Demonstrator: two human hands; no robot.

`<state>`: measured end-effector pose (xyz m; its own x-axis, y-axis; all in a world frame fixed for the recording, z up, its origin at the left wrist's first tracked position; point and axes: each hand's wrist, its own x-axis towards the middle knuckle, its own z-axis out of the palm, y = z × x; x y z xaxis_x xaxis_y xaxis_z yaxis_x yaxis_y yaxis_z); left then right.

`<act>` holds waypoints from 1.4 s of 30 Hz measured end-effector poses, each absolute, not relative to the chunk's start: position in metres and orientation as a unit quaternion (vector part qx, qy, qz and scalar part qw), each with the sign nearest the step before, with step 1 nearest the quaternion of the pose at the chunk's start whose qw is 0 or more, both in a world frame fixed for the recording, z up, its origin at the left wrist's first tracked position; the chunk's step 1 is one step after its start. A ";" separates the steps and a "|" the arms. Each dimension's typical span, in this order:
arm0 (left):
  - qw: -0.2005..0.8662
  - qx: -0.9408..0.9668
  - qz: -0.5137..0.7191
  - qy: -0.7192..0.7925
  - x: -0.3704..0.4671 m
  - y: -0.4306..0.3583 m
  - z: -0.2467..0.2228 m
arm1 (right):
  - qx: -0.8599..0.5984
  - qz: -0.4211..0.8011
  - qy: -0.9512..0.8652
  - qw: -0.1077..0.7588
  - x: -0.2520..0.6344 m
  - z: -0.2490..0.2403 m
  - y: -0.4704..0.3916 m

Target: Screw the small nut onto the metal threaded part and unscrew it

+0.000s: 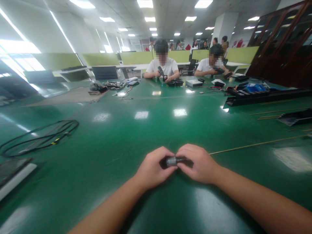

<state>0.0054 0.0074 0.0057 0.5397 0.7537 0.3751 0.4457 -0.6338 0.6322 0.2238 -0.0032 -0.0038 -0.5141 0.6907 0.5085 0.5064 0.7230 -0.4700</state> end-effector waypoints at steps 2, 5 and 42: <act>0.237 0.845 0.322 0.354 0.006 0.008 0.006 | -0.347 0.132 -0.860 0.350 0.224 -0.004 -0.004; 0.232 0.846 0.325 0.354 0.005 0.008 0.005 | -0.344 0.129 -0.861 0.351 0.224 -0.005 -0.003; 0.215 0.844 0.342 0.352 0.005 0.008 0.003 | -0.338 0.137 -0.863 0.351 0.228 -0.004 0.000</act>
<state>0.0053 0.0084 0.0034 0.5184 0.7415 0.4260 0.4476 -0.6598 0.6036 0.2284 0.0000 -0.0038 -0.5252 0.6788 0.5132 0.4871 0.7343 -0.4727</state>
